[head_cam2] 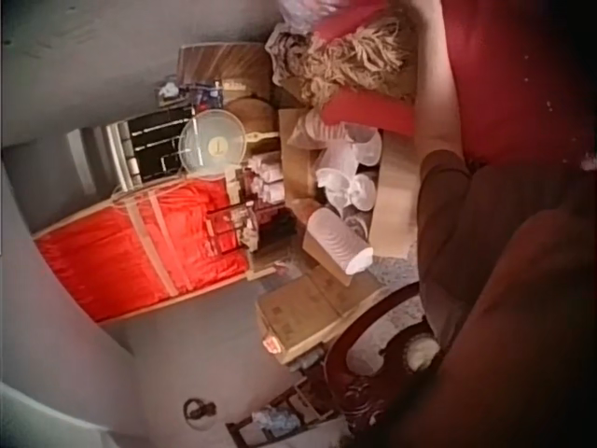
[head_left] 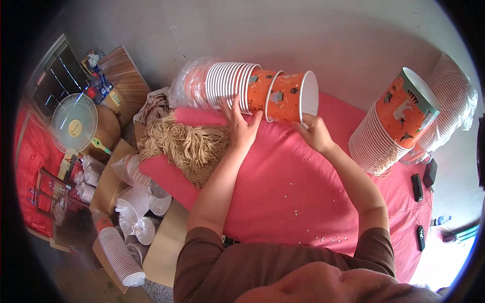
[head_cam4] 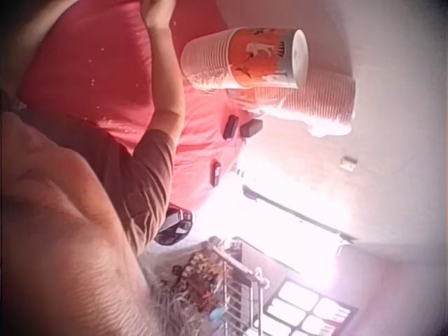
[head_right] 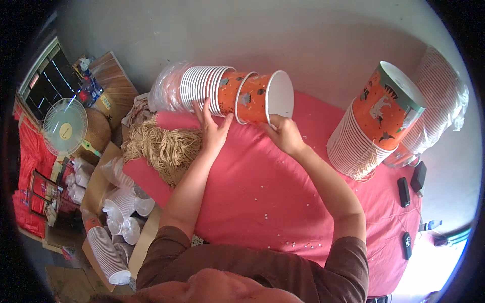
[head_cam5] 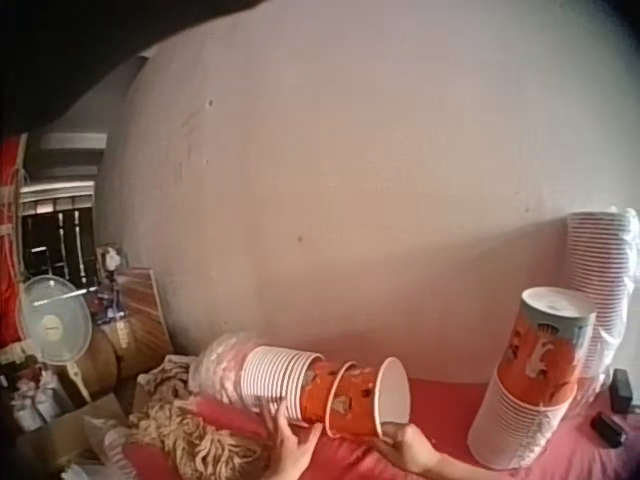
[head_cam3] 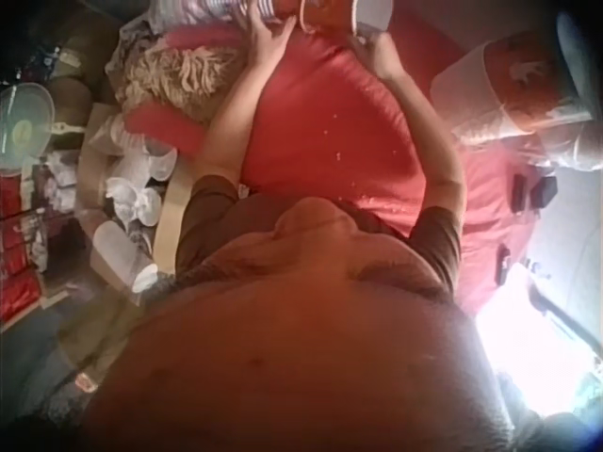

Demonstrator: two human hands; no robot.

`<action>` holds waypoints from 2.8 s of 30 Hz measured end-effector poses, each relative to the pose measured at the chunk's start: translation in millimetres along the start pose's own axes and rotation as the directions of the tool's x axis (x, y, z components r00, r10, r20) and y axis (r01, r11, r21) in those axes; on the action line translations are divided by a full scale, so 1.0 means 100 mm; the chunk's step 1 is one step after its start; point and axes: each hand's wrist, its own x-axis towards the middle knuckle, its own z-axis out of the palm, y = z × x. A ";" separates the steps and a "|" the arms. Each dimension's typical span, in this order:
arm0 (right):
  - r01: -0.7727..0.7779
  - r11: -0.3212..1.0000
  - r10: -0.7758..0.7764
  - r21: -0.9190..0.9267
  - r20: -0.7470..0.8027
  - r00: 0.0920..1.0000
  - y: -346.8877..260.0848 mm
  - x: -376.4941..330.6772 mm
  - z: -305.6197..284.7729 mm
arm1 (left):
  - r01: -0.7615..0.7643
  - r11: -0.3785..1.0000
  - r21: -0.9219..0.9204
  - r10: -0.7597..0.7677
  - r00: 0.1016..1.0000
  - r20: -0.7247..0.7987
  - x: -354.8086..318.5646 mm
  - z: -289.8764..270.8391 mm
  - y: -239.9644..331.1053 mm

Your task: Manually threading and knotting cord handles onto decorative paper buckets.

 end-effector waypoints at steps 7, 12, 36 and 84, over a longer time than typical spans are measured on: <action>-0.200 0.964 0.196 0.178 0.038 0.980 -0.35 -0.16 -0.63 | 0.040 0.999 -0.002 -0.040 0.999 -0.020 0.00 -0.06 0.05; -0.204 0.948 0.173 0.244 0.143 0.974 -0.52 -0.21 -1.07 | -0.226 0.964 -0.141 0.214 0.972 -0.094 0.01 -0.18 0.43; 0.311 0.937 -0.275 -0.162 0.208 0.939 -1.24 -0.40 -1.31 | 0.386 0.673 -0.631 0.203 0.723 0.660 -0.27 -0.26 1.05; 0.314 0.922 -0.139 -0.228 0.562 0.815 -1.30 -0.55 -0.87 | -0.239 0.828 0.507 0.115 0.958 0.264 -0.26 -1.28 0.14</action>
